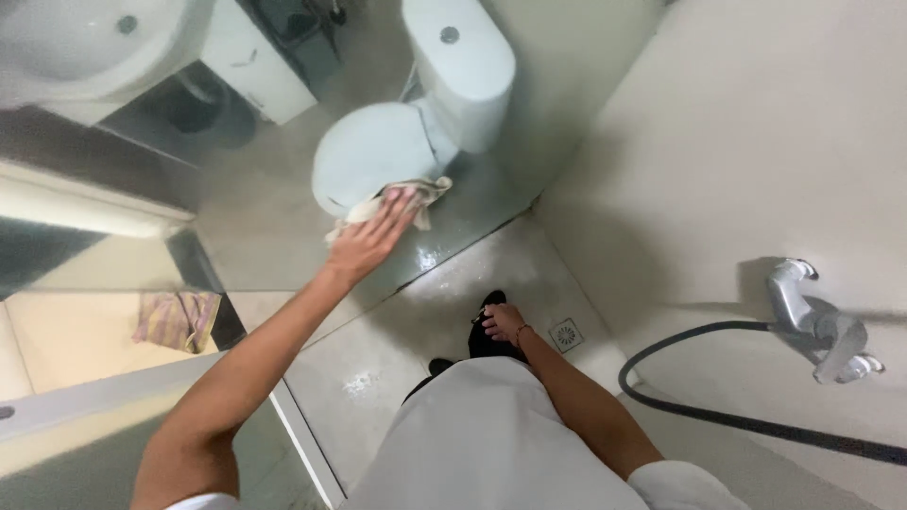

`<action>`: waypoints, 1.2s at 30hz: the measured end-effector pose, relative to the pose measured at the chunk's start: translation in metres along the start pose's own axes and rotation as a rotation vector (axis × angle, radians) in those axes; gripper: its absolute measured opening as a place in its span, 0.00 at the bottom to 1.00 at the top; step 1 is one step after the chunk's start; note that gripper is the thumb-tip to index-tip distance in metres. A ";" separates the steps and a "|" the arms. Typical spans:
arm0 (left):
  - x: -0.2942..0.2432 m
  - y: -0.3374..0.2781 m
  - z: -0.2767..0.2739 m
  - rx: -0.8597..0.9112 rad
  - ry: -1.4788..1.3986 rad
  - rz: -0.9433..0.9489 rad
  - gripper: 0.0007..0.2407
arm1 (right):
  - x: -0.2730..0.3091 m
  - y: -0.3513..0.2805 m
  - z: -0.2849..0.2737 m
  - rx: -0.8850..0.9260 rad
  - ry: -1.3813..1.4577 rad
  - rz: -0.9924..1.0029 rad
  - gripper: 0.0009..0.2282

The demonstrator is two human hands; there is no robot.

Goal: The person wipes a glass shower door with a cloth, moving the cloth in repeated strokes across the surface. The person adjusts the cloth and continues wiping different sections of the door.

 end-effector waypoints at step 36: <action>-0.200 0.126 0.190 0.677 0.016 0.386 0.20 | -0.039 -0.011 -0.029 -0.229 0.506 -0.044 0.16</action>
Point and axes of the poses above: each hand's wrist, its own y-axis towards the middle knuckle, its own z-axis out of the palm, x = y × z, the point moved 1 cm from there along y, towards the middle knuckle, and after that the axes turned 7 degrees about -z, right-handed, at the moved point
